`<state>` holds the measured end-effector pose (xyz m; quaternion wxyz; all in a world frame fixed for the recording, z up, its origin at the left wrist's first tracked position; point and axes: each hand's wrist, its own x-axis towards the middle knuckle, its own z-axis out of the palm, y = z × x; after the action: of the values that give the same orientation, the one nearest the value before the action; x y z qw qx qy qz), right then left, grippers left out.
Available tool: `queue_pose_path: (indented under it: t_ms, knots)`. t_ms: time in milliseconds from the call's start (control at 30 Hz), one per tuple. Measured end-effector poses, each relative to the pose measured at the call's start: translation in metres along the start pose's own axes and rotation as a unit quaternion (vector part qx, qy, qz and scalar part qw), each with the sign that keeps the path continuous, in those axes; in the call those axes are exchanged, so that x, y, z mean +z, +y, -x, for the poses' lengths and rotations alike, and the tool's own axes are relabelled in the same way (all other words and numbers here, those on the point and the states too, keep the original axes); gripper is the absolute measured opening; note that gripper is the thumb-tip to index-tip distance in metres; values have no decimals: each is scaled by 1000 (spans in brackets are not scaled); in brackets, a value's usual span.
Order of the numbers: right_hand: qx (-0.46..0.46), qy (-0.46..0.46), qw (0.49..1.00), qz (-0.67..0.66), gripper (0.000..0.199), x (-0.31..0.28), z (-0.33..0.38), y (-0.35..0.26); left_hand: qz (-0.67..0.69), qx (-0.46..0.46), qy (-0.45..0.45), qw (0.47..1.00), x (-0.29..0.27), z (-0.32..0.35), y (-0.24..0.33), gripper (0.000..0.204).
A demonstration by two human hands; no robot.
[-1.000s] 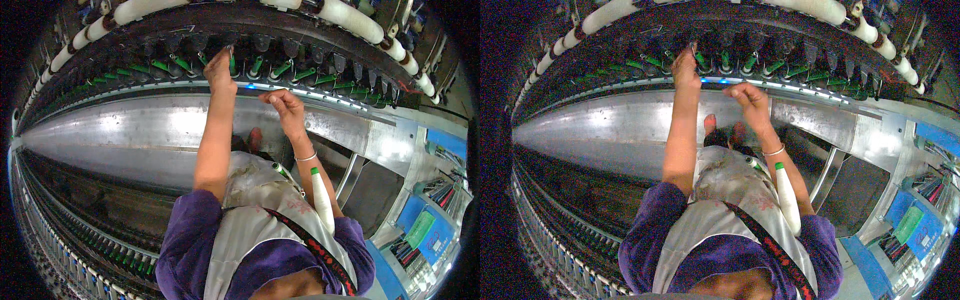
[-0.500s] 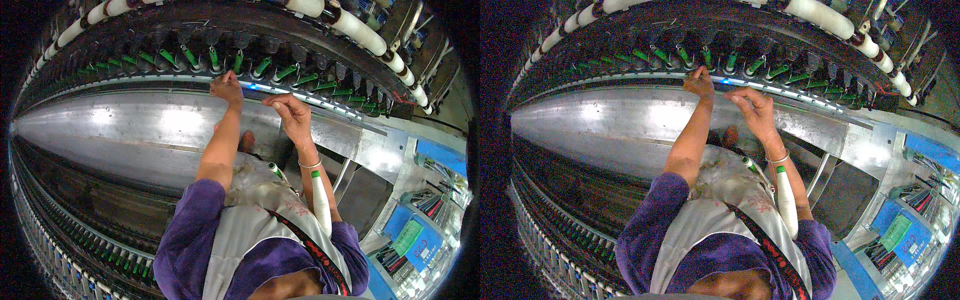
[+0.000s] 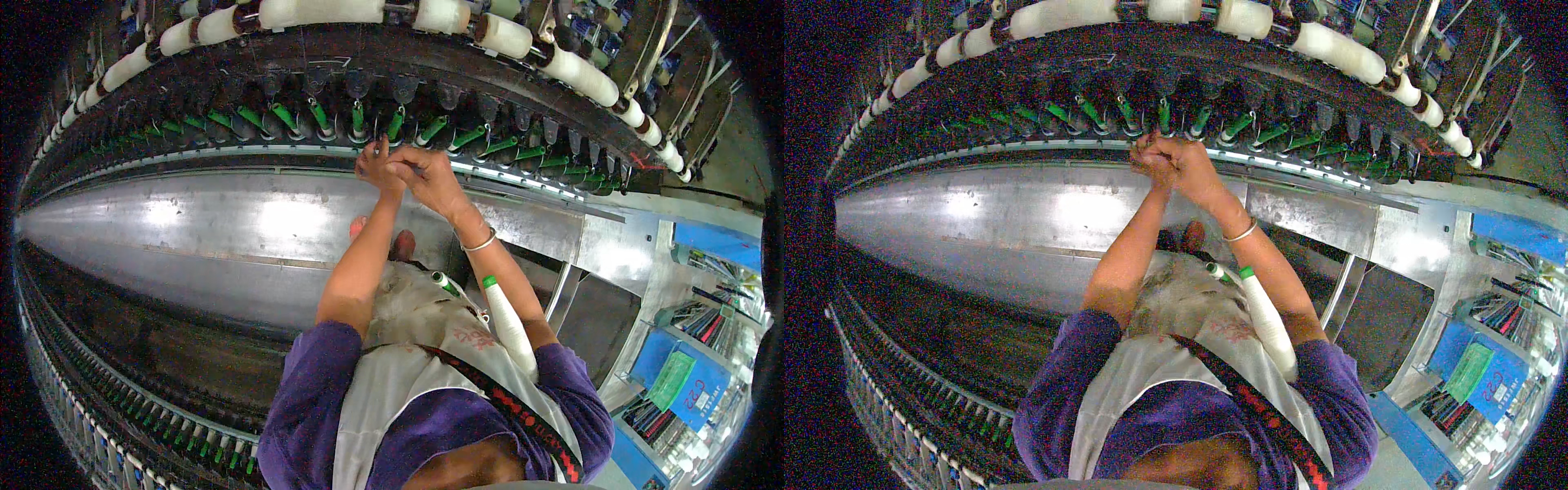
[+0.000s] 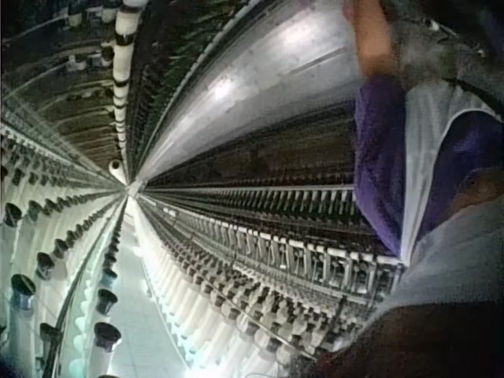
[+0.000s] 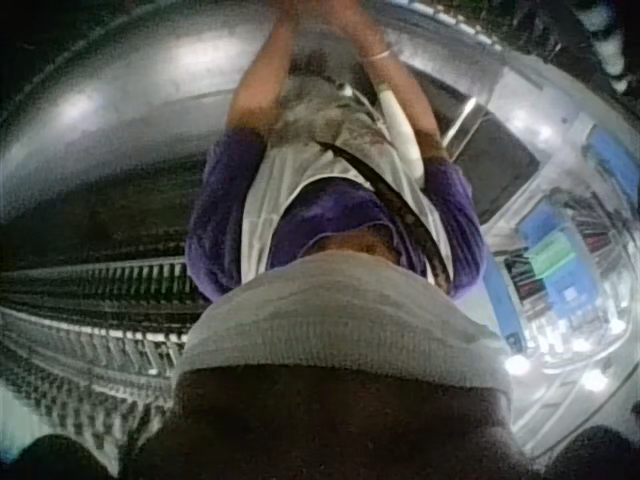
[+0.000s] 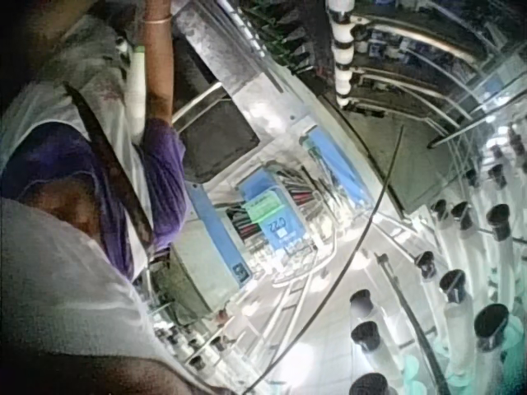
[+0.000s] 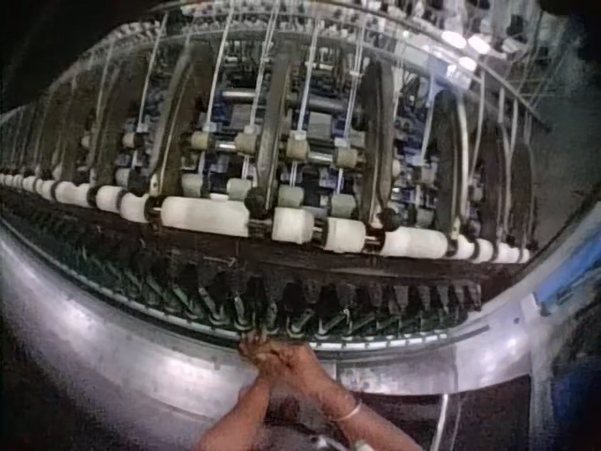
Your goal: The person removes full white thread spools from a textile machine and replaces them with empty purple spools. They then thread the yarn through guides and secure it to the machine.
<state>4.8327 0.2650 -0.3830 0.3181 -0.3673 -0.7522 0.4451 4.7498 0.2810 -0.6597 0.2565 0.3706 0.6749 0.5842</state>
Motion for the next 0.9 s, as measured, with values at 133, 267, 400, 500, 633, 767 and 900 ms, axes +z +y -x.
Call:
queue_pose_path:
  t_ms: [133, 267, 400, 500, 633, 767, 900]
  knots:
    - [11, 17, 999, 32, 10, 0, -13, -5, -306, 78, 18, 949, -7, 5, 22, 50]
    - [2, 20, 999, 32, 10, 1, -18, -7, -314, -27, -12, 949, -17, 8, 59, 46]
    - [70, 2, 997, 39, 9, 3, -21, -17, -329, -18, -23, 944, -23, 5, 75, 49]
    - [17, 16, 998, 60, 10, -10, -35, -25, -372, -28, -81, 924, -27, 4, 76, 58]
    - [2, 100, 995, -17, 13, -42, -51, -14, -183, 117, -56, 975, -52, 18, 84, 61]
    - [154, 26, 979, 131, 8, -33, -30, 34, -25, -10, -300, 954, -108, 55, 121, 39]
    - [60, -33, 990, 123, 25, 26, -12, 74, 267, -282, -535, 750, -148, 69, 189, 47]
